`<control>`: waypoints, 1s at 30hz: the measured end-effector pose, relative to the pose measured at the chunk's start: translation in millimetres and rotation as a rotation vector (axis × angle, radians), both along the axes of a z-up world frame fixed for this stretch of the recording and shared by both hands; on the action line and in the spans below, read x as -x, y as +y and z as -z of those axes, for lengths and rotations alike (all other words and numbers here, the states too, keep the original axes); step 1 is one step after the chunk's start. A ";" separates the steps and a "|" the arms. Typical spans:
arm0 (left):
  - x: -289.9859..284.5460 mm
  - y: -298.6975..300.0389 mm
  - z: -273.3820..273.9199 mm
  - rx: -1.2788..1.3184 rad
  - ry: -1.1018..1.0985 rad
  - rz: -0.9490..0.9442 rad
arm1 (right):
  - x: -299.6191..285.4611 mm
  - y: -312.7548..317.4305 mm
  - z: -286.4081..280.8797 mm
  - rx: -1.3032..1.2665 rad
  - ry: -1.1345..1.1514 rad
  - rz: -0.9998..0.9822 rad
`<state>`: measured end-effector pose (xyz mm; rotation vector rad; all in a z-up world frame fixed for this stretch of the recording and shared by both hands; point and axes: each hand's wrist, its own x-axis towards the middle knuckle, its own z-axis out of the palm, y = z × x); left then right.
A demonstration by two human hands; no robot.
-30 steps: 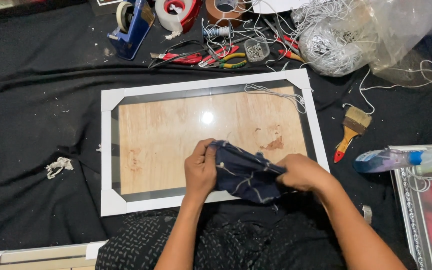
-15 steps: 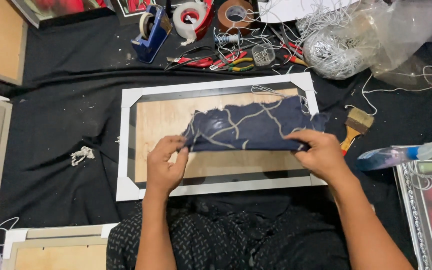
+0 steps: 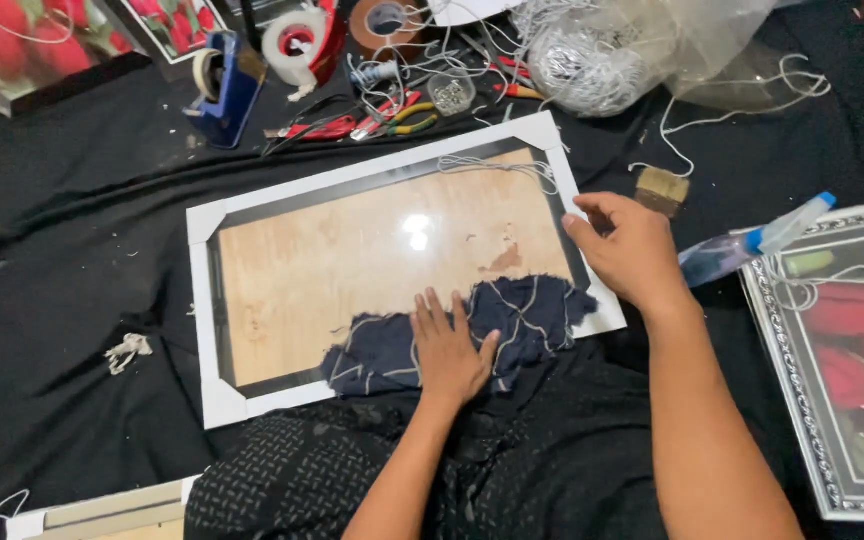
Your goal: The person wipes a rectangular picture frame on a workspace using a dark cloth, cleaning both the frame and the backing.
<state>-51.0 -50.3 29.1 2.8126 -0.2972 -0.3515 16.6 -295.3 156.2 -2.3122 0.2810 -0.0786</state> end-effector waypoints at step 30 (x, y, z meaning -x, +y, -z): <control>-3.7 76.1 57.7 -0.314 -0.039 -0.396 | -19.4 21.4 -5.8 -0.283 -0.192 0.094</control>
